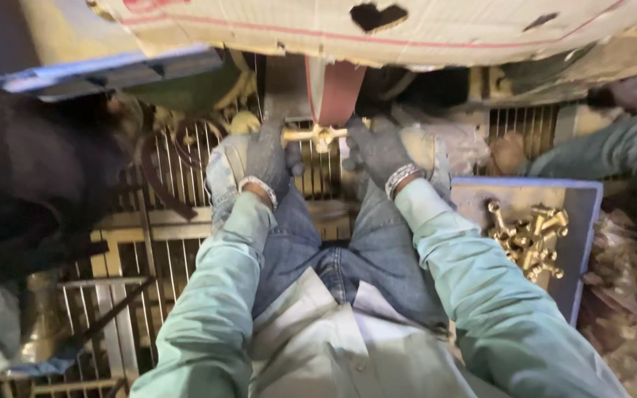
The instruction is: The person sits on the floor and uses a belt sander to polish small brass metal parts. They hold each part with gloved hands against the moving abrasive belt, rotating it to smooth the surface, and then place the finished piece into a blue tray.
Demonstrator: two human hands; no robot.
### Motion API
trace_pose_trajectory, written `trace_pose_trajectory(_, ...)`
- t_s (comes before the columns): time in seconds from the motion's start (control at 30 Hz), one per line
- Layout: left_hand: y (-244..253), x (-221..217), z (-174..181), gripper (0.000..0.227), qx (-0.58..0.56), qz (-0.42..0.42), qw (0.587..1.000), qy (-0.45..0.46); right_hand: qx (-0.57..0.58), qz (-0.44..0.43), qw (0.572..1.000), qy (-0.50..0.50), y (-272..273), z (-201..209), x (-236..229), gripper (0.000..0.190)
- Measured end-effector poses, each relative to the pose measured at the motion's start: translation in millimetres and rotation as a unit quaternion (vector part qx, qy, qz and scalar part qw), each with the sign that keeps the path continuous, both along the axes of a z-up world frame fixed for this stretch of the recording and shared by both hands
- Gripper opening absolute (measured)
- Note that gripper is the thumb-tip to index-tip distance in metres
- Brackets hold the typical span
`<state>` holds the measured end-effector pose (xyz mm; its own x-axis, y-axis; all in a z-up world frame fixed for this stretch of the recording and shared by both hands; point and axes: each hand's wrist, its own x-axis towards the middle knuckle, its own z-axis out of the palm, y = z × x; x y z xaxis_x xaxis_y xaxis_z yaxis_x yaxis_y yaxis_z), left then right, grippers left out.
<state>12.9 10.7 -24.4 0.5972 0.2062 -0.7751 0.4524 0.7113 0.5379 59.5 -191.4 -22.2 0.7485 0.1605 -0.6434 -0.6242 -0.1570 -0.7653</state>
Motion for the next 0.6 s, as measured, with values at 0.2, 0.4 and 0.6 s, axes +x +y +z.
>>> trace_pose_trajectory(0.2, 2, -10, 25, 0.028, -0.005, -0.042, 0.999, -0.034, 0.052, 0.008, 0.996, -0.066, 2, 38, -19, 0.025)
trace_pose_trajectory(0.4, 16, -56, 67, 0.026, -0.039, -0.021, 0.96, -0.275, 0.004, 0.217, 0.916, -0.336, -12, 95, -110, 0.04)
trace_pose_trajectory(0.6, 13, -57, 79, 0.027, -0.052, -0.053, 0.917, -0.392, -0.099, 0.319, 0.891, -0.308, -6, 119, -122, 0.049)
